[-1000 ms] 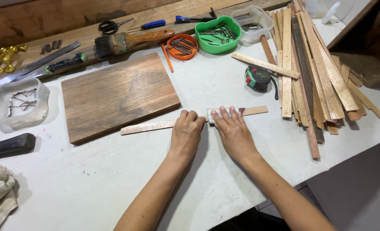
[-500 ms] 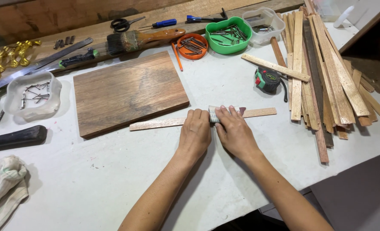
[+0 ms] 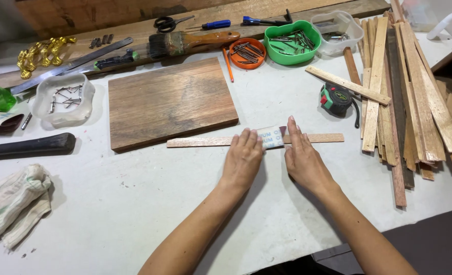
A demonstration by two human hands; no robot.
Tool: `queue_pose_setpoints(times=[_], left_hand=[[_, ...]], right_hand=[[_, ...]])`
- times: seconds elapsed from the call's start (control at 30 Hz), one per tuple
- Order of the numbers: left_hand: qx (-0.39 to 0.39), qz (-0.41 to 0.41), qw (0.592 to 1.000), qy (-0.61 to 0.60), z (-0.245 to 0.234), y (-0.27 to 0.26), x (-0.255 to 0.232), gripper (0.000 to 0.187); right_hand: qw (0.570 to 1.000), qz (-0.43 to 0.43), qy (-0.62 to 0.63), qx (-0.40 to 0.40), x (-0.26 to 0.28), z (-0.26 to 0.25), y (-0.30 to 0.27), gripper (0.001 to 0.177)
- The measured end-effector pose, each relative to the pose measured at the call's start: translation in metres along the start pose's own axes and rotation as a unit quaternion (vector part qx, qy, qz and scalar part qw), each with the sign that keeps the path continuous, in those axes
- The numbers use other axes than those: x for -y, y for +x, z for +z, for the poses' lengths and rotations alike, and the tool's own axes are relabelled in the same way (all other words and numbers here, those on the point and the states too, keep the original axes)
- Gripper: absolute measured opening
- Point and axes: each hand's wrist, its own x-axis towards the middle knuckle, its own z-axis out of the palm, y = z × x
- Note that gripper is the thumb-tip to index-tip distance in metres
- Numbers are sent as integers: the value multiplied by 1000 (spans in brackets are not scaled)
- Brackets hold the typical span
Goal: Manual sanding of a thin strip of wood on a workshop table.
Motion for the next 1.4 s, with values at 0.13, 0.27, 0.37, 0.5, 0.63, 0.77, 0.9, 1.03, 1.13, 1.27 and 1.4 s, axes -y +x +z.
queue_pose_setpoints(times=[0.13, 0.27, 0.37, 0.5, 0.63, 0.77, 0.9, 1.03, 1.13, 1.27, 1.4], left_hand=[[-4, -21, 1000, 16, -16, -18, 30, 27], [17, -60, 998, 9, -23, -6, 22, 27], [19, -55, 998, 0, -12, 1, 16, 21], [-53, -29, 998, 2, -14, -7, 19, 36], [-19, -72, 997, 36, -28, -27, 46, 32], [-41, -101, 991, 77, -34, -28, 44, 31], [-30, -97, 990, 92, -20, -30, 44, 23], [-52, -103, 990, 78, -46, -40, 59, 25], [-51, -122, 988, 81, -55, -52, 71, 25], [-37, -147, 985, 80, -43, -48, 65, 21], [-53, -114, 991, 54, -42, -35, 50, 22]], right_hand=[[989, -88, -118, -12, 2, 9, 5, 47], [971, -63, -230, 18, 18, 18, 12, 44], [970, -73, -233, 10, 1, 31, 20, 44], [974, -48, -218, 48, 19, 14, 26, 34], [969, -75, -229, 44, 9, 16, 29, 38], [964, -87, -246, 57, 9, 18, 34, 39], [949, -40, -277, 144, 46, 5, 37, 33], [950, -61, -276, 137, 33, 15, 39, 33], [958, -122, -251, 66, 19, 23, 34, 42], [962, -114, -243, 42, 11, 31, 29, 40], [962, -124, -241, 24, 11, 31, 30, 39]])
